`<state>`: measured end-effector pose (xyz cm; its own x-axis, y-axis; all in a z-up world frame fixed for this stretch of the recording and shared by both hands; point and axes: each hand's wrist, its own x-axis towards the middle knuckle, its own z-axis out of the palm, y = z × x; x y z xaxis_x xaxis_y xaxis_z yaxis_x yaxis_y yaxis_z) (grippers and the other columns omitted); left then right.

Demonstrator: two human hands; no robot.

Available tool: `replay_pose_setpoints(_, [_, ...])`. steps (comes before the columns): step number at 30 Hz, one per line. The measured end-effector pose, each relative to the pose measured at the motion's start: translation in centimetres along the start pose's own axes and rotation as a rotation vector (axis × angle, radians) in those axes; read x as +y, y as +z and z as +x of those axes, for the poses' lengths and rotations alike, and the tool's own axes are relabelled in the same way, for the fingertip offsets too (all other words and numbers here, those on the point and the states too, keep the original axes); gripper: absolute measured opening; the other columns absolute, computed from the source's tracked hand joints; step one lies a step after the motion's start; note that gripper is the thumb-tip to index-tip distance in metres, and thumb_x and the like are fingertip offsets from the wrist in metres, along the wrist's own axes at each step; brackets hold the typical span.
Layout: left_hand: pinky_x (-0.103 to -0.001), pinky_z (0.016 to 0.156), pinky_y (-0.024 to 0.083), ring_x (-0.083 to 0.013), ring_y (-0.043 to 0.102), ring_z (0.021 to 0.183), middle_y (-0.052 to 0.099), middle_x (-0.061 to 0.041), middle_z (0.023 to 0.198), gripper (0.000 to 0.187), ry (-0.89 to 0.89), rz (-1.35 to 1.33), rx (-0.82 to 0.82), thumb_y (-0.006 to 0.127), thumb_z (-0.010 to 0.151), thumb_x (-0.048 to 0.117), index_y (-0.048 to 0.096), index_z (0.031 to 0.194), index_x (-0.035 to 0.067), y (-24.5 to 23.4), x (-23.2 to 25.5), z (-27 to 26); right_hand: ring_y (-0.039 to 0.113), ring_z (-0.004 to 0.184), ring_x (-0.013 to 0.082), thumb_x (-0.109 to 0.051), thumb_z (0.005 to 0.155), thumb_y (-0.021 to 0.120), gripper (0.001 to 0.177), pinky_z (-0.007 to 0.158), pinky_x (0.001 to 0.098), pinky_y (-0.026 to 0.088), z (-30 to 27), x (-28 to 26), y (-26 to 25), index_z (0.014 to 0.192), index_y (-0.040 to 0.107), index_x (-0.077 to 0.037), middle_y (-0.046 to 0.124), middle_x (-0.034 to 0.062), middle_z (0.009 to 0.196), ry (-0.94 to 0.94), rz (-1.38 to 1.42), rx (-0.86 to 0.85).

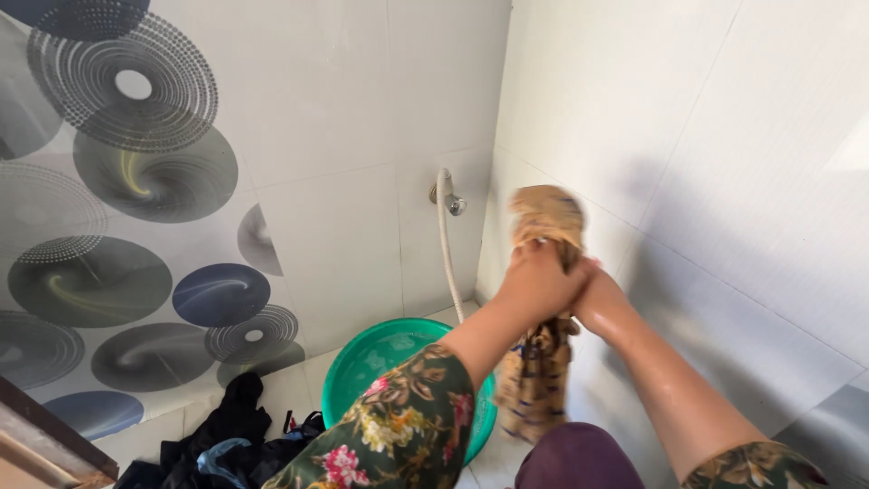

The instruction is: Hand-washing several pieces of clothing in a basin on the floor.

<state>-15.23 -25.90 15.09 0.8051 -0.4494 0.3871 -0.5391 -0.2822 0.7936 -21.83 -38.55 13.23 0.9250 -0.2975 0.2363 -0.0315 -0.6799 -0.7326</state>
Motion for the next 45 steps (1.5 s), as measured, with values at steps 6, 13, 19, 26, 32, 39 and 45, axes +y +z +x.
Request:
replay_pose_setpoints(6, [-0.053, 0.105, 0.042, -0.0436, 0.05, 0.129, 0.057, -0.025, 0.135, 0.079, 0.173, 0.393, -0.155, 0.057, 0.083, 0.069, 0.066, 0.125, 0.003, -3.3, 0.9, -0.4, 0.069, 0.091, 0.023, -0.012, 0.092, 0.06, 0.032, 0.075, 0.0369, 0.056, 3.0, 3.0, 0.8, 0.121, 0.067, -0.001, 0.076, 0.0114, 0.105, 0.062, 0.403, 0.191])
replay_pose_setpoints(13, [-0.046, 0.103, 0.046, -0.0372, 0.059, 0.117, 0.065, -0.019, 0.12, 0.052, 0.172, 0.137, 0.184, 0.069, 0.092, 0.049, 0.067, 0.119, 0.005, -8.0, -9.3, 0.1, 0.074, 0.092, 0.0223, -0.025, 0.089, 0.074, 0.032, 0.076, 0.0387, 0.062, 6.5, -3.8, 2.1, 0.115, 0.069, -0.007, 0.075, 0.0082, 0.106, 0.211, 0.741, 0.059])
replay_pose_setpoints(19, [-0.045, 0.096, 0.049, -0.0371, 0.057, 0.109, 0.059, -0.016, 0.116, 0.029, 0.181, 0.199, 0.388, 0.077, 0.087, 0.023, 0.062, 0.107, 0.007, -13.7, -8.2, -2.0, 0.073, 0.095, 0.0215, -0.022, 0.088, 0.075, 0.035, 0.078, 0.038, 0.062, 11.7, -8.9, 7.4, 0.117, 0.07, -0.004, 0.077, 0.0075, 0.108, 0.089, 0.955, -0.181])
replay_pose_setpoints(26, [-0.049, 0.106, 0.044, -0.0401, 0.051, 0.124, 0.053, -0.016, 0.137, 0.047, 0.494, 0.433, 0.455, 0.078, 0.078, 0.008, 0.063, 0.122, 0.007, -16.1, -13.4, 7.8, 0.073, 0.097, 0.0245, -0.019, 0.086, 0.076, 0.036, 0.077, 0.0421, 0.062, 26.1, -10.9, 8.3, 0.119, 0.067, -0.007, 0.074, 0.0087, 0.11, -0.074, 1.013, -0.172])
replay_pose_setpoints(32, [-0.048, 0.111, 0.04, -0.0379, 0.048, 0.135, 0.052, -0.017, 0.147, 0.053, 0.456, 0.538, 0.205, 0.073, 0.086, 0.017, 0.058, 0.135, 0.004, -12.1, -24.0, 23.1, 0.07, 0.096, 0.0295, -0.042, 0.092, 0.077, 0.052, 0.077, 0.0441, 0.062, 38.8, 0.0, 9.9, 0.122, 0.061, -0.002, 0.07, 0.0128, 0.109, 0.224, 0.833, 0.025])
replay_pose_setpoints(39, [-0.042, 0.115, 0.041, -0.0392, 0.051, 0.135, 0.055, -0.021, 0.146, 0.055, 0.27, 0.268, -0.05, 0.066, 0.094, 0.025, 0.054, 0.143, 0.004, -8.6, -31.2, 22.9, 0.066, 0.085, 0.0224, -0.04, 0.096, 0.068, 0.039, 0.073, 0.0406, 0.056, 36.7, 7.0, 13.9, 0.115, 0.063, -0.006, 0.068, 0.0097, 0.098, 0.338, 0.596, -0.014])
replay_pose_setpoints(45, [-0.041, 0.109, 0.045, -0.0353, 0.057, 0.129, 0.061, -0.019, 0.139, 0.052, 0.105, 0.111, -0.013, 0.066, 0.093, 0.026, 0.058, 0.14, 0.006, -11.5, -28.2, 14.7, 0.069, 0.083, 0.0211, -0.032, 0.097, 0.066, 0.029, 0.072, 0.0395, 0.056, 31.8, 5.8, 13.5, 0.109, 0.062, -0.006, 0.069, 0.009, 0.095, 0.307, 0.66, -0.067])
